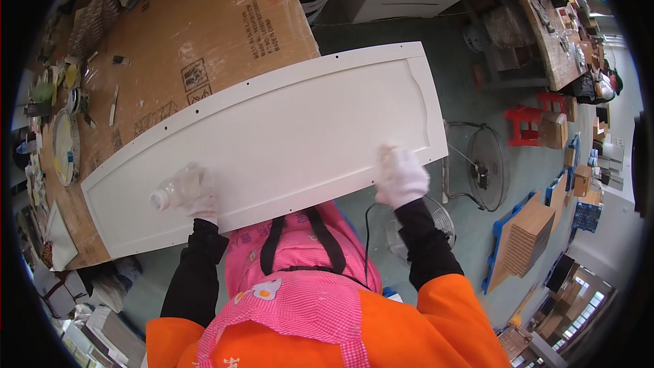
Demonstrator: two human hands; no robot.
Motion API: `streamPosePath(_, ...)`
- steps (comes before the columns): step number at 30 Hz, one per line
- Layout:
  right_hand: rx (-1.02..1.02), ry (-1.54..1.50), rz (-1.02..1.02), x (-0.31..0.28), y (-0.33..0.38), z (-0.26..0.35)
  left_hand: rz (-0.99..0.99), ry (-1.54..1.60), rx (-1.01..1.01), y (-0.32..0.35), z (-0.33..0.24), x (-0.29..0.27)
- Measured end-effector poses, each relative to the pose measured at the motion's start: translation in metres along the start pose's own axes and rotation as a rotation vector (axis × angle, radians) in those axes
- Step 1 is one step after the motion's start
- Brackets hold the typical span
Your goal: Polishing a white furniture panel using a cloth and a bottle of polishing liquid.
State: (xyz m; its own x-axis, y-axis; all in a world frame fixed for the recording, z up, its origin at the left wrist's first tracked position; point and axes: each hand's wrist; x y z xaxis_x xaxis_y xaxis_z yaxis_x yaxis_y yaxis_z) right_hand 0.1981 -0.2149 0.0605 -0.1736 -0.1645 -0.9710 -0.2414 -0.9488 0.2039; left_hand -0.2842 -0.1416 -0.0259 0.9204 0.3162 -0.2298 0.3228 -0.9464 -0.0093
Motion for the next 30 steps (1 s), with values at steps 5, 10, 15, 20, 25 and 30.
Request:
streamPosePath(5,0.177,0.223,0.020,-0.043,-0.017,-0.043,0.002,-0.013,0.003,0.000,0.000,0.005)
streamPosePath(10,0.540,0.415,0.076,-0.100,-0.042,-0.099,0.001,-0.024,0.012,-0.003,0.001,0.006)
streamPosePath(15,-0.282,0.184,0.055,-0.064,-0.030,-0.061,0.011,-0.031,0.010,-0.003,0.001,0.008)
streamPosePath(20,0.206,0.634,0.236,-0.083,-0.053,-0.086,0.016,-0.033,0.015,-0.002,0.002,0.007)
streamPosePath(25,-0.055,0.098,-0.134,-0.086,-0.057,-0.094,0.021,-0.039,0.010,0.000,0.003,0.005)
streamPosePath(30,-0.031,0.217,0.174,-0.061,-0.044,-0.061,0.031,-0.041,0.009,0.000,0.002,0.005)
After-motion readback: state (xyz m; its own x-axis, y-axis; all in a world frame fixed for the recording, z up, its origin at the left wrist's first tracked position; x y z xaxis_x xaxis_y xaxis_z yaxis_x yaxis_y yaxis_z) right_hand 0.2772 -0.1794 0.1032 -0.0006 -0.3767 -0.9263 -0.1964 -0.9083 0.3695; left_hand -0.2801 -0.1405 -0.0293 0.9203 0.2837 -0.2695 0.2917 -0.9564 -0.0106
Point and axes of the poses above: each hand's wrist, its own y-axis away from the middle knuckle, its own x-axis out of the palm, z = x × y, and after that the axes turned 6 degrees about x, right-handed
